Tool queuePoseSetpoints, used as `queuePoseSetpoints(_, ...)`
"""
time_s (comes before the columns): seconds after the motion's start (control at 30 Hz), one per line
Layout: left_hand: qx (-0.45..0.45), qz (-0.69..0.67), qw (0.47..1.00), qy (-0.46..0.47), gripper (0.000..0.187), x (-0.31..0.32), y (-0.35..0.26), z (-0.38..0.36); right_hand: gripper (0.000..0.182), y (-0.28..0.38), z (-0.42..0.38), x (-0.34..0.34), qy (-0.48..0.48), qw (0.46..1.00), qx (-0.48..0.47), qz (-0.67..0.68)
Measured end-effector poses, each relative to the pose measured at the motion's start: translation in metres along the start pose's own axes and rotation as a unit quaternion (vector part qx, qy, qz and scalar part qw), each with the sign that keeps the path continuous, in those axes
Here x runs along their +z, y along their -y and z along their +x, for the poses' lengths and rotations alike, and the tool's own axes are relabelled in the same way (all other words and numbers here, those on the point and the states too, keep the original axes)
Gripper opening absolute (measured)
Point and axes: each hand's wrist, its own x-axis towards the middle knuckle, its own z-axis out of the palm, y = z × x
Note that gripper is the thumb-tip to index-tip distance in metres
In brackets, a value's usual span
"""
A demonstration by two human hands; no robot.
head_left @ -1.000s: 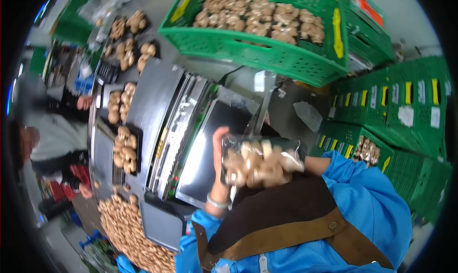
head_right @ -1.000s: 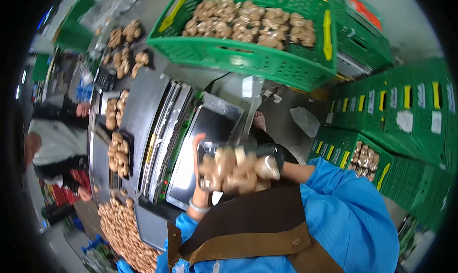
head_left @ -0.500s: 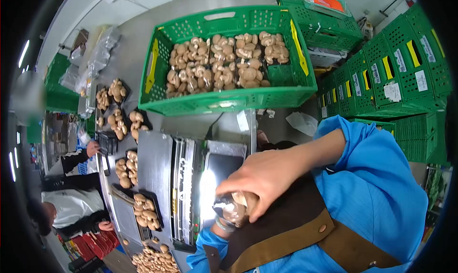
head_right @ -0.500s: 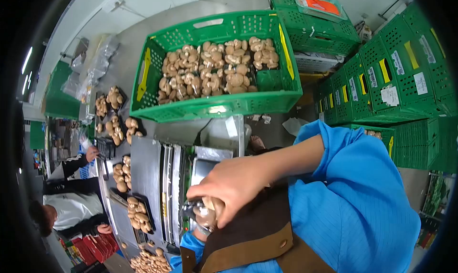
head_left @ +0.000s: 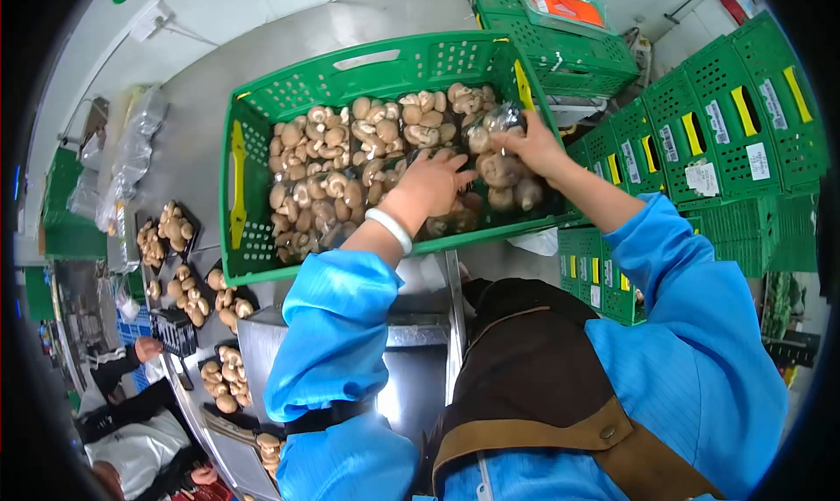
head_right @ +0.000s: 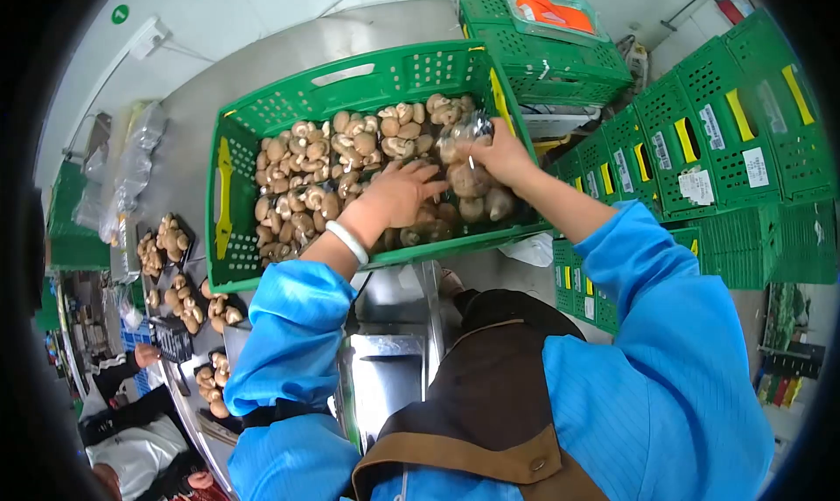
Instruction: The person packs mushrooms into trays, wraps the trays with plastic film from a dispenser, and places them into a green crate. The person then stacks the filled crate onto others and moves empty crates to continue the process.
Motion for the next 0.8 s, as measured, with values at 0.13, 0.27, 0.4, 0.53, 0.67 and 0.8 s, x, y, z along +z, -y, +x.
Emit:
queuePoseSetpoints(0.13, -0.048, -0.030, 0.990, 0.128, 0.051, 0.004, 0.011, -0.001, 0.084, -0.001, -0.003, 0.007, 0.069, 0.991, 0.114, 0.017)
queuePoseSetpoints(0.27, -0.032, -0.017, 0.990, 0.137, 0.050, 0.004, 0.014, -0.007, 0.087, -0.028, 0.016, 0.012, 0.107, 0.977, 0.182, -0.040)
queuePoseSetpoints(0.4, -0.036, -0.033, 0.990, 0.133, 0.051, 0.008, 0.016, -0.008, 0.084, -0.003, -0.011, 0.012, 0.025, 0.918, -0.164, -0.359)
queuePoseSetpoints(0.53, -0.028, -0.082, 0.989, 0.117, 0.052, 0.019, 0.019, -0.006, 0.048, 0.016, -0.002, 0.025, 0.388, 0.817, -0.046, -0.423)
queuePoseSetpoints(0.67, 0.029, -0.147, 0.982, 0.118, 0.059, 0.019, 0.033, 0.001, 0.043, 0.003, 0.018, 0.067, 0.536, 0.663, -0.104, -0.513)
queuePoseSetpoints(0.8, -0.051, -0.336, 0.927, -0.160, 0.060, -0.035, 0.051, -0.071, 0.044, 0.041, 0.011, 0.003, 0.344, 0.881, -0.248, -0.210)
